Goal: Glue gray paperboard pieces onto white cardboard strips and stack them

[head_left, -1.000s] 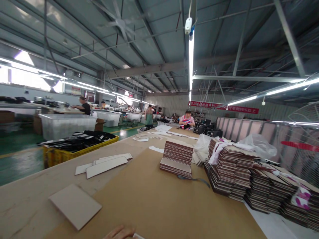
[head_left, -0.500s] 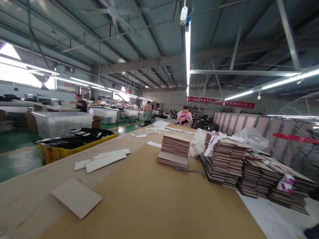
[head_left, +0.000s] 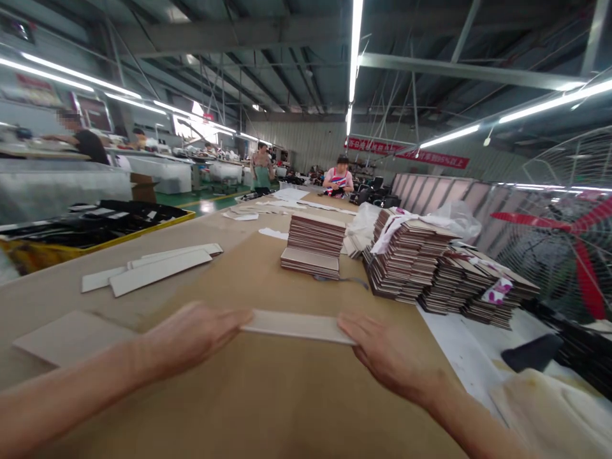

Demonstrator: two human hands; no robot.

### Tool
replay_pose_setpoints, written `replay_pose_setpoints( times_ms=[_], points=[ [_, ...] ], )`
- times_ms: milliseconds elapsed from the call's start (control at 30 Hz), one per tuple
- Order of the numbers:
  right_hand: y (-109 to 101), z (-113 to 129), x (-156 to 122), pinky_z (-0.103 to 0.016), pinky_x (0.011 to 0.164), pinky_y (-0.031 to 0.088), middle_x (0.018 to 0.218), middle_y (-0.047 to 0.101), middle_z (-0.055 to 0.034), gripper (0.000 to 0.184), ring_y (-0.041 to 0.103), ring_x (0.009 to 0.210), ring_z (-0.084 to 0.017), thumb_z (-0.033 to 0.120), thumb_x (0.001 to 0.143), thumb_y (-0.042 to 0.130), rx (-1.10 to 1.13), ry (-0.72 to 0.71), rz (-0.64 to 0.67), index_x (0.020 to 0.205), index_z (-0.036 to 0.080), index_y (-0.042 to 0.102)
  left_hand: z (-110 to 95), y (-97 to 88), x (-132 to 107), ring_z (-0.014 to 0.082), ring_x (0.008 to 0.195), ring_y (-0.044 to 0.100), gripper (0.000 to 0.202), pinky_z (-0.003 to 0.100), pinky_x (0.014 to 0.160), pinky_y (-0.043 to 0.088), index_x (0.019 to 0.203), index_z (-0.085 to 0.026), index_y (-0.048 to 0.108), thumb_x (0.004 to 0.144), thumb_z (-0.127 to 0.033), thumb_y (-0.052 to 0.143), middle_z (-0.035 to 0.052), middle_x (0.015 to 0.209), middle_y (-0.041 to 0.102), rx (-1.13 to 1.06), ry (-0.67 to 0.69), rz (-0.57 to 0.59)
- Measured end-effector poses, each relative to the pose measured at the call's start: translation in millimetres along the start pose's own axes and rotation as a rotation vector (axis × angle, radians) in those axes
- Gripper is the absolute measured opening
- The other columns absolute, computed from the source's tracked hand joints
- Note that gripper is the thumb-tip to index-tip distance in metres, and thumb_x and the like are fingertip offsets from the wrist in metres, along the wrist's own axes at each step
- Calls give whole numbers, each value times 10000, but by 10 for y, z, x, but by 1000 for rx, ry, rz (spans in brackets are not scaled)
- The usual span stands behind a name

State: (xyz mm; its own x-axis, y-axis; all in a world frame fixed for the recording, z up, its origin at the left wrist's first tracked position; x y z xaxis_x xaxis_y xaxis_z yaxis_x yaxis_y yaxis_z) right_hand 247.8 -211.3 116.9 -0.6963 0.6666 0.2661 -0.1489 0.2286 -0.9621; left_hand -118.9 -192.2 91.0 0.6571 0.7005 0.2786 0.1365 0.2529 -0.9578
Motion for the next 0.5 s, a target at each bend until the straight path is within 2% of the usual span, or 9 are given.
replay_pose_setpoints(
  times_ms=[67,133,233,333,500],
  points=[
    [22,-417,436,-441,1073,508,1320,679,-144,404,631,1225,-252,143,946,471,-29,15,-59,1317,148,630,357,11,630,222,1098,706,394,353,968,549,1286,-262,675,1036,-312,374,57,1263,728,-14,-50,-27],
    [151,-822,826,-425,1089,486,1357,651,-145,389,602,1253,-246,139,970,468,-86,36,-83,1335,133,604,719,113,1198,249,1184,666,414,395,1027,511,1275,-244,681,1040,-350,357,67,1313,701,-47,-128,-63],
    [435,-1351,1265,-384,1119,436,1409,606,-144,400,558,1293,-239,94,986,448,-190,75,-63,1369,112,562,1115,388,1814,271,1247,623,437,422,1066,470,1295,-212,664,1040,-328,328,93,1367,665,-71,-188,-84],
    [701,-1714,1507,-378,1112,423,1397,605,-162,426,553,1287,-243,29,968,421,-222,93,-30,1365,100,557,1301,706,2136,266,1228,632,429,406,1055,472,1268,-221,675,1027,-280,324,84,1345,680,-111,-227,-82],
    [1031,-1992,1599,-421,1038,474,1333,644,-154,432,565,1258,-280,31,950,427,-218,123,29,1336,138,588,1385,1151,2296,245,1282,601,438,371,1107,439,1275,-265,663,915,-164,434,41,1402,643,-263,-253,-45]
  ],
)
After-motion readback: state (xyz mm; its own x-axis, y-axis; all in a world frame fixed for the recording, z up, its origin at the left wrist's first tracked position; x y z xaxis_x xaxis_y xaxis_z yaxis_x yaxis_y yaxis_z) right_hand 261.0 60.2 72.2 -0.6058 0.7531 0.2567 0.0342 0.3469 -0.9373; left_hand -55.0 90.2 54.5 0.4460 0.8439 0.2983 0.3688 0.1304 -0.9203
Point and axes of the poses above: each hand's wrist, its own x-axis towards the middle knuckle, its own y-axis out of the palm, z = x × y, the point moved 3 cm from there along x, towards the middle knuckle
